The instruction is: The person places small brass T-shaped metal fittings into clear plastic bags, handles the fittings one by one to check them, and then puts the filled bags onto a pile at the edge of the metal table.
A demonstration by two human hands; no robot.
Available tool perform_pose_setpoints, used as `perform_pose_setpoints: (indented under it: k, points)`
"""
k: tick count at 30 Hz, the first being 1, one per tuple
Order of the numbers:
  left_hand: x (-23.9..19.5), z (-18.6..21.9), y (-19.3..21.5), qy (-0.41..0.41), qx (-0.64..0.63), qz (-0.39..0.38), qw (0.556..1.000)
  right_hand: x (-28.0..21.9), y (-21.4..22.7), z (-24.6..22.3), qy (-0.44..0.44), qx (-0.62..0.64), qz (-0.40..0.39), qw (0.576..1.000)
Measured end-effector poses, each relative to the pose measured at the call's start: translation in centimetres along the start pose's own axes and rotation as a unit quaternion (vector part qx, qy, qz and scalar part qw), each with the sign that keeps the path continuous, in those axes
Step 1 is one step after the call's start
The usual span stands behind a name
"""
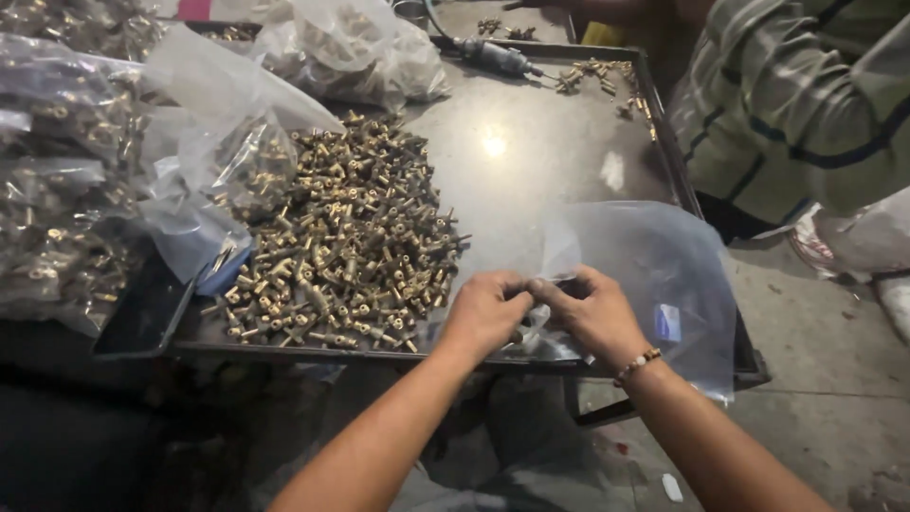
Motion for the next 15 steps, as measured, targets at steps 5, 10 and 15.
perform_pose_setpoints:
  k: [5, 10, 15]
  points:
    - [0.0, -0.8, -0.1, 0.048, -0.032, -0.024, 0.998, 0.7, 0.0, 3.4, -0.03, 0.093, 0.021, 0.995]
    - [-2.0, 2.0, 3.9, 0.064, 0.013, 0.018, 0.998, 1.0, 1.5, 4.2, -0.08, 0.162, 0.098, 0.979]
    - [-4.3, 2.1, 5.8, -0.089, 0.427, 0.015, 0.9, 0.6, 3.7, 9.2, -0.088, 0.099, 0.179, 0.975]
Point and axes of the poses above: each hand's wrist, its own x-axis towards the middle knuckle, its own y-axis out of the back of the hand, z = x × y, the point moved 3 cm from there along x, towards the middle knuckle, and after that the axes turned 14 degrees about y, right-handed, at the moved point
